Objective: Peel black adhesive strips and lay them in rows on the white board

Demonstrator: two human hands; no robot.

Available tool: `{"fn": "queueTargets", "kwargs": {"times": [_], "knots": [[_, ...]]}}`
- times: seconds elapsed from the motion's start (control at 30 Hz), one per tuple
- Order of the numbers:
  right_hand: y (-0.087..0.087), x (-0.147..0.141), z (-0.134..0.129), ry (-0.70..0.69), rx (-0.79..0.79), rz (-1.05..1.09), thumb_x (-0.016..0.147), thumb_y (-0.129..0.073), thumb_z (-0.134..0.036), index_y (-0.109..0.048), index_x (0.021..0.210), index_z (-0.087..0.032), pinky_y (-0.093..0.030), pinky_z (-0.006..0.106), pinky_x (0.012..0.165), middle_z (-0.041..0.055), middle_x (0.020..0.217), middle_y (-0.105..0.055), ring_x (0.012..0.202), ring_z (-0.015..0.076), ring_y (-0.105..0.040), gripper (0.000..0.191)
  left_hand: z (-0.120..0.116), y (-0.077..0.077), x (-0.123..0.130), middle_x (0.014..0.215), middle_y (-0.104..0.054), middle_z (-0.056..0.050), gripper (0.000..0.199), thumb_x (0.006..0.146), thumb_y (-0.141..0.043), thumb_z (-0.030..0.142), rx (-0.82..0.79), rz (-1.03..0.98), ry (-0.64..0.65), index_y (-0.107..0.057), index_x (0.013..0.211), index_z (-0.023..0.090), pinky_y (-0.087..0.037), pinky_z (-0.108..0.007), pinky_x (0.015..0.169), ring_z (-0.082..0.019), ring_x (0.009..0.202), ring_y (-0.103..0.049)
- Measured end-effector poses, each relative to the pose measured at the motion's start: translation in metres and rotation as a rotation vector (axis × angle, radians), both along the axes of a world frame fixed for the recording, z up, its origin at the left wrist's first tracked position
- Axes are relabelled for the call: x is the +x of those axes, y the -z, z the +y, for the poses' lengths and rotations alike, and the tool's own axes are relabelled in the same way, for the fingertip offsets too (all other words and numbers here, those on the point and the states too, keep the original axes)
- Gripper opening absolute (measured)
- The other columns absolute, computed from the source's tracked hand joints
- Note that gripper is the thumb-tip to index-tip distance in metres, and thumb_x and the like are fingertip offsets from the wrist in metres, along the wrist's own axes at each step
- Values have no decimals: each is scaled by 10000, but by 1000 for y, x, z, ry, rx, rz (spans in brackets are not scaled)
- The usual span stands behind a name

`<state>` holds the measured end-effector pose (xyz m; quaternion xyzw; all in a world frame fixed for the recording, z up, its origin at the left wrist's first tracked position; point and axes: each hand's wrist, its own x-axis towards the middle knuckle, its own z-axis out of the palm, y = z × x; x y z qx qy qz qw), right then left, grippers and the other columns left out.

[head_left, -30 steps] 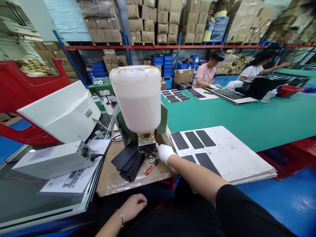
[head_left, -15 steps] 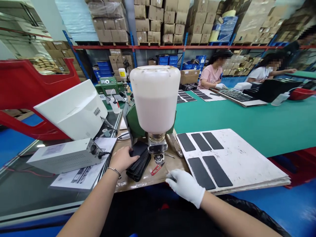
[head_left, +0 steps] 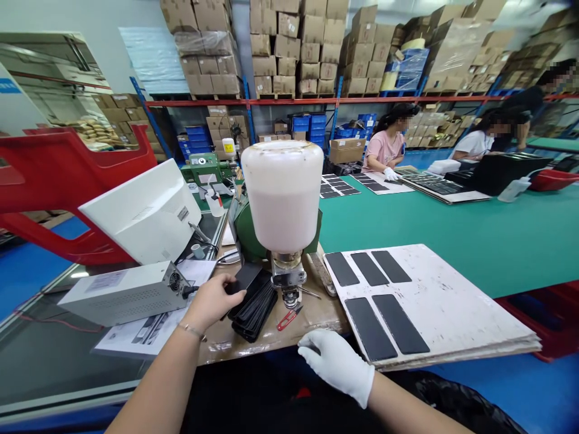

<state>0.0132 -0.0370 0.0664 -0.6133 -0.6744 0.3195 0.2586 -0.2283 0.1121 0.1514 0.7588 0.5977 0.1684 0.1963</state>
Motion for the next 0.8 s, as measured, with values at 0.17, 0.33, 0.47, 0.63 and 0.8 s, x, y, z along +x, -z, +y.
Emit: {"fn": "queueTargets", "kwargs": {"times": [0.17, 0.33, 0.47, 0.63, 0.8], "knots": [[-20, 2, -1, 14, 183, 170, 866, -471, -360, -638, 1001, -191, -461, 318, 848, 71, 975, -661, 912, 191, -606, 273, -78, 12, -5, 1003, -650, -105, 536, 657, -676, 507, -520, -868, 212, -588, 1053, 157, -496, -332, 780, -238, 890, -605], [-30, -7, -3, -206, 331, 204, 864, -492, -371, -349, 1374, -158, -302, 381, 1087, 108, 1395, -411, 1286, 206, -376, 571, -139, 61, 27, 906, -665, -82, 451, 635, -740, 415, -1039, -1306, 219, -648, 995, 159, -510, -322, 724, -213, 796, -627], [-25, -16, -5, -342, 273, 139, 862, -492, -384, -362, 1373, -134, -324, 360, 1081, 114, 1382, -431, 1275, 201, -396, 584, -149, 80, 40, 687, -673, -59, 302, 717, -674, 433, -1171, -1446, 93, -686, 837, 156, -522, -330, 649, -192, 623, -641], [-28, -7, -10, -366, 178, 197, 885, -460, -345, -389, 1365, -163, -306, 345, 1090, 85, 1387, -433, 1274, 186, -401, 518, -153, 80, 40, 846, -702, -119, 304, 742, -660, 387, -1223, -1454, 2, -693, 888, 122, -518, -387, 759, -218, 761, -645], [-41, 20, -13, -271, 64, 299, 829, -544, -300, -582, 1196, -208, -404, 339, 989, 57, 1185, -611, 1094, 199, -552, 380, -154, 76, 45, 896, -693, -127, 359, 731, -648, 415, -1296, -1459, -101, -695, 921, 114, -479, -387, 841, -235, 837, -631]]}}
